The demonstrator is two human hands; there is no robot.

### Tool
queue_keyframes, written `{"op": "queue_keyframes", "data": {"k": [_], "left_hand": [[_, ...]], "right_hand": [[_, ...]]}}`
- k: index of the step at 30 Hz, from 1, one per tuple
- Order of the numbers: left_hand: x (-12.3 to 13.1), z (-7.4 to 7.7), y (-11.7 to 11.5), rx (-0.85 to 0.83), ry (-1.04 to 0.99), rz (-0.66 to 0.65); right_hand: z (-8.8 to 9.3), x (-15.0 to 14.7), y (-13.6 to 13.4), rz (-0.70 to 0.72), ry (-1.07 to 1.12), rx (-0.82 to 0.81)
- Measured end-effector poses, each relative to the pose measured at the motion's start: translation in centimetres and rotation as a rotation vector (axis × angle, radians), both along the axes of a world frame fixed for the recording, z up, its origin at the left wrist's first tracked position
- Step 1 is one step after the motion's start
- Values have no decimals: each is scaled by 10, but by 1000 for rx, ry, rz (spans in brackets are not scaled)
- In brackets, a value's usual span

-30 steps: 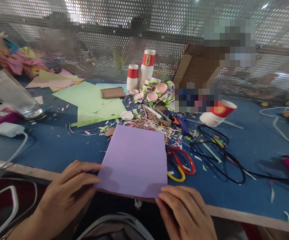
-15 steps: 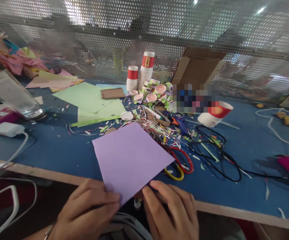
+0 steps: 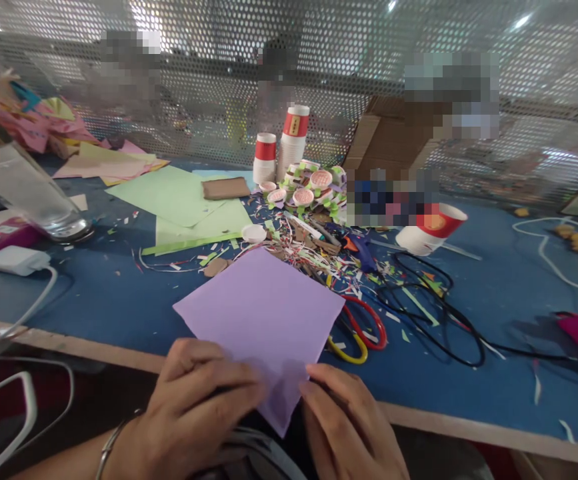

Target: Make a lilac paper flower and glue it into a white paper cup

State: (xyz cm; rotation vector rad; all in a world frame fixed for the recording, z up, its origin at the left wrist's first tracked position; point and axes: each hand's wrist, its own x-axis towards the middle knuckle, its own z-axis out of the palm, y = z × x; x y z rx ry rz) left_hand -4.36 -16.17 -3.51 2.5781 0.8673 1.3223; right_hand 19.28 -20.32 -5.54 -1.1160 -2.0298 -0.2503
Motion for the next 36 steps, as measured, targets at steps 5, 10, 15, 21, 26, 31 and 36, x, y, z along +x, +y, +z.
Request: {"op": "queue_keyframes", "data": {"k": [5,10,15,21,26,31,36], "left_hand": [[-24,-3,10,15,15,241],[-34,-2,10,14,60,160],[-27,2,7,-26,116,116],[-10,10,0,-73,159,131],[-1,11,-1,-122,169,95],[-24,4,4,-271,101,49],[-40,10,9,-471,119,21]], "right_hand": [[-3,16,0,-2,-32,-82],[1,15,4,-17,-29,-72],[4,19,5,1,-104,-71],[5,22,3,6,-161,-59],[8,27,4,30,-181,-96],[12,33,4,54,-159,-153],[13,29,7,21,-67,-214]]}}
